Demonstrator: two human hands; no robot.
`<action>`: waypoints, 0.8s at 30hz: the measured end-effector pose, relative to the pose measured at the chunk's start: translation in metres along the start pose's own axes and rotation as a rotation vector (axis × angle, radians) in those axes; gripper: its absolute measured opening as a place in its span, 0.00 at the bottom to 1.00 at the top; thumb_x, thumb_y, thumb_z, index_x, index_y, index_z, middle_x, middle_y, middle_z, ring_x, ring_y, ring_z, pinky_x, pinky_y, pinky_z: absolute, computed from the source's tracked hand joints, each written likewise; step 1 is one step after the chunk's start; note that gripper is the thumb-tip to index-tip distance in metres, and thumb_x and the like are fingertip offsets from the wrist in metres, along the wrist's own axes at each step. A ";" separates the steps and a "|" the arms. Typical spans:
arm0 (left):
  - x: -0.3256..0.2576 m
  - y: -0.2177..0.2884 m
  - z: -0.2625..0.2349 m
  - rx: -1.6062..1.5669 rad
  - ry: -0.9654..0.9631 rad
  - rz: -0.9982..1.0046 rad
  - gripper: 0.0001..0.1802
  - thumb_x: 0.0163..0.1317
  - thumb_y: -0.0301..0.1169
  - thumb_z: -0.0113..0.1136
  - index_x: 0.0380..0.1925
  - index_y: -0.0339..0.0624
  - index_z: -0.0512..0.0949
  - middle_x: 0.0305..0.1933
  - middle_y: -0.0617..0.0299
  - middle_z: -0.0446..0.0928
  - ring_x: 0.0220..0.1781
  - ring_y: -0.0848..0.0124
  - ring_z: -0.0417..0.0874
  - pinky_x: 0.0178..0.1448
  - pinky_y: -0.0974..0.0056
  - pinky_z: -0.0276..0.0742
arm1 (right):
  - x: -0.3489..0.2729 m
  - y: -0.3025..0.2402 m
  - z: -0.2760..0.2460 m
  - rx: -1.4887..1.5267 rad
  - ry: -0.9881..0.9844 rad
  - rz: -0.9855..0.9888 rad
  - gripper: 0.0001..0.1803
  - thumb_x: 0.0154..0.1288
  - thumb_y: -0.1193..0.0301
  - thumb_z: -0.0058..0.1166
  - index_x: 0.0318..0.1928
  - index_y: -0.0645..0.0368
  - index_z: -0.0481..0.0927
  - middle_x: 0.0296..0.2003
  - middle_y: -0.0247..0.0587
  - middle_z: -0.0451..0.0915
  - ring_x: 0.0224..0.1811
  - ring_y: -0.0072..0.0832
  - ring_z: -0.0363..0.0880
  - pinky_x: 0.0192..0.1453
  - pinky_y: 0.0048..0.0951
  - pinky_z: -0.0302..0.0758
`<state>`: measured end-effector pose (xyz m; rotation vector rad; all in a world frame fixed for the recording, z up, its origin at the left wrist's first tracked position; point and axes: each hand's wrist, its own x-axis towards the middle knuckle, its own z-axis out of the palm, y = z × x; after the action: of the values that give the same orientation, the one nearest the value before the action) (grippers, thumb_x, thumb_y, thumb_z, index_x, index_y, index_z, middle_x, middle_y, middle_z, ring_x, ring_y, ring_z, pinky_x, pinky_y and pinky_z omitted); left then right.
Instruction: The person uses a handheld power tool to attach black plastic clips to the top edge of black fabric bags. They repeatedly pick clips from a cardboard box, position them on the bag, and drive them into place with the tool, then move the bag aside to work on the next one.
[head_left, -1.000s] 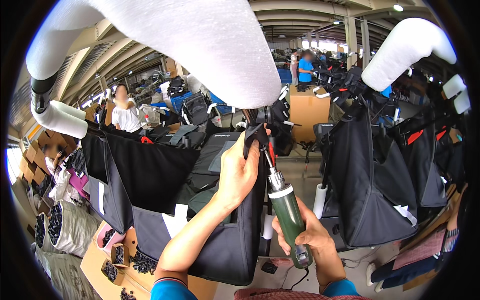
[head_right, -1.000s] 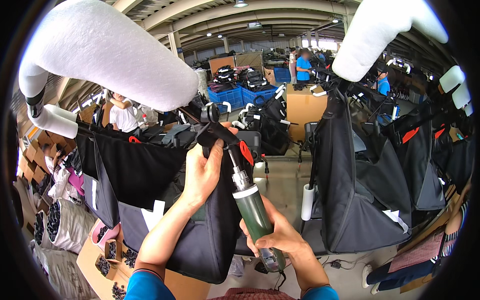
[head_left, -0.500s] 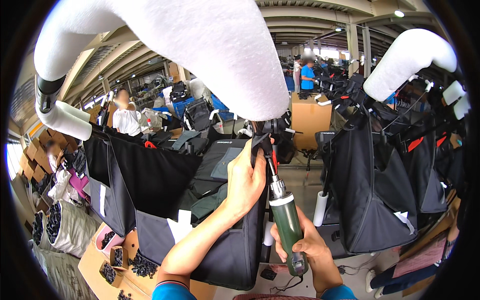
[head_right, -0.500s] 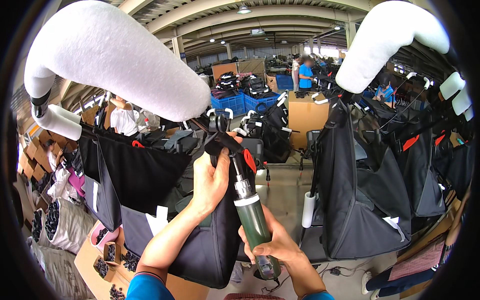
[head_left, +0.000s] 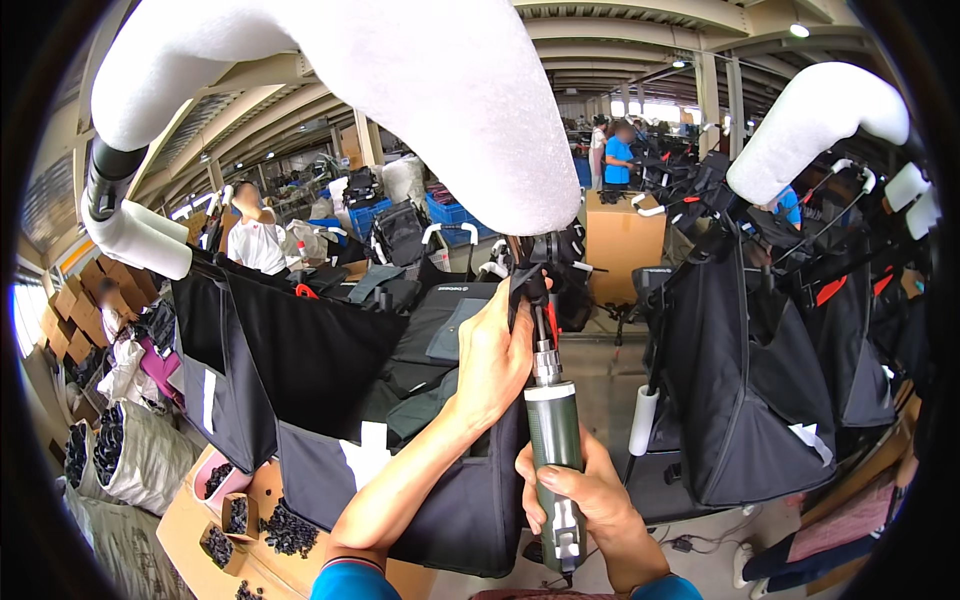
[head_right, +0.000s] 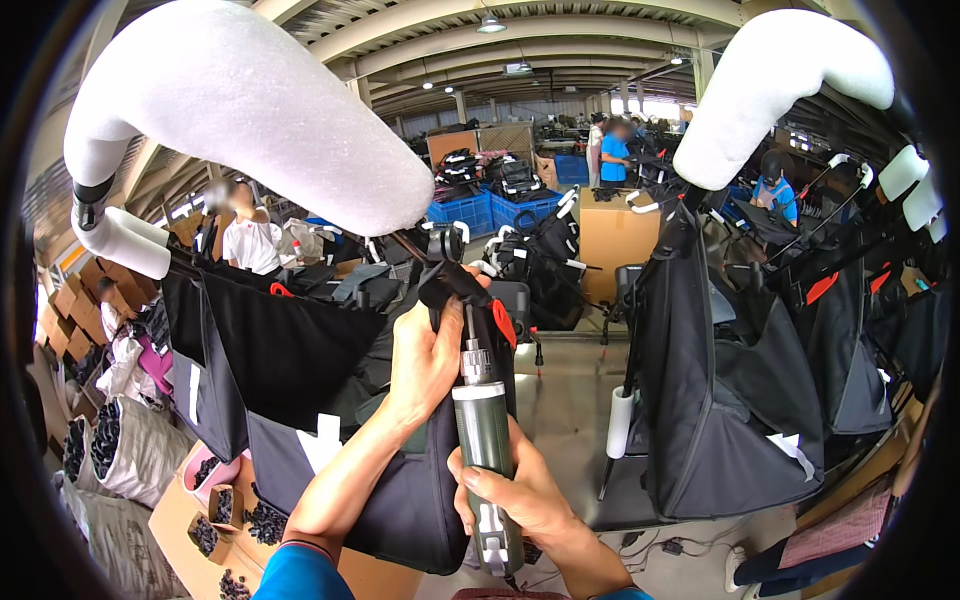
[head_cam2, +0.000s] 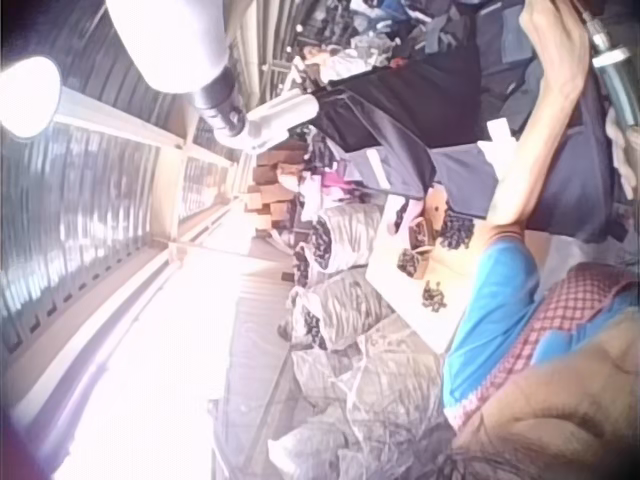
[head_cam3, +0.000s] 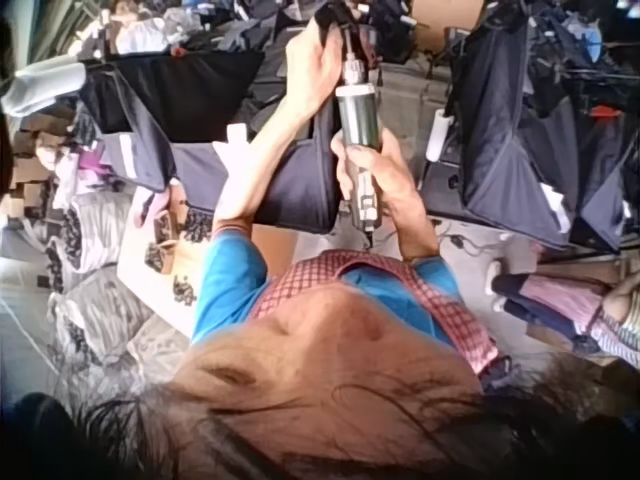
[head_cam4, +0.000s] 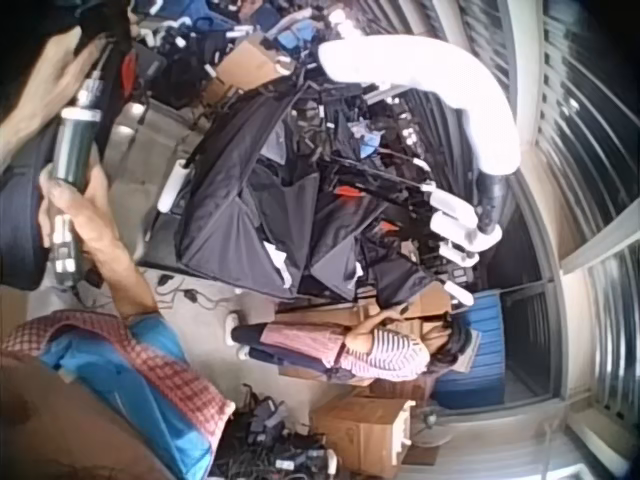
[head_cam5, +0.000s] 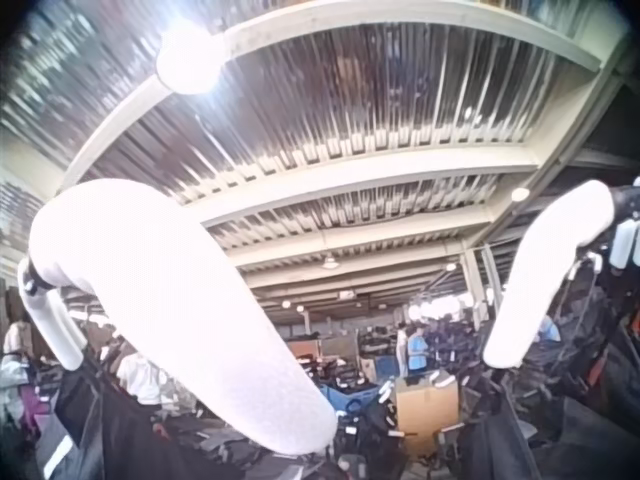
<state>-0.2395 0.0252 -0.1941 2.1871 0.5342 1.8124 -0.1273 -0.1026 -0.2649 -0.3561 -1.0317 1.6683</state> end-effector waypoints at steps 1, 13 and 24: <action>0.000 0.002 -0.001 0.005 -0.024 -0.047 0.14 0.67 0.18 0.44 0.50 0.33 0.74 0.40 0.49 0.81 0.37 0.62 0.83 0.43 0.63 0.76 | 0.001 0.000 0.002 -0.025 0.015 -0.013 0.36 0.61 0.73 0.57 0.65 0.55 0.52 0.35 0.43 0.73 0.21 0.30 0.78 0.22 0.30 0.78; -0.001 0.012 -0.001 -0.067 -0.075 -0.199 0.12 0.73 0.28 0.44 0.51 0.36 0.74 0.46 0.60 0.79 0.47 0.75 0.77 0.53 0.69 0.73 | -0.002 -0.009 0.014 -0.140 0.112 -0.001 0.34 0.60 0.76 0.56 0.64 0.58 0.53 0.33 0.42 0.74 0.20 0.30 0.78 0.20 0.34 0.79; -0.003 0.010 -0.007 -0.098 -0.110 -0.191 0.14 0.74 0.29 0.44 0.53 0.34 0.74 0.49 0.58 0.80 0.51 0.73 0.78 0.57 0.67 0.72 | -0.008 -0.026 0.005 -0.404 0.189 0.031 0.44 0.55 0.76 0.61 0.68 0.60 0.49 0.35 0.42 0.74 0.22 0.28 0.78 0.22 0.30 0.77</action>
<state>-0.2454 0.0142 -0.1910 2.0790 0.5948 1.5768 -0.1115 -0.1111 -0.2438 -0.7819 -1.2211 1.4146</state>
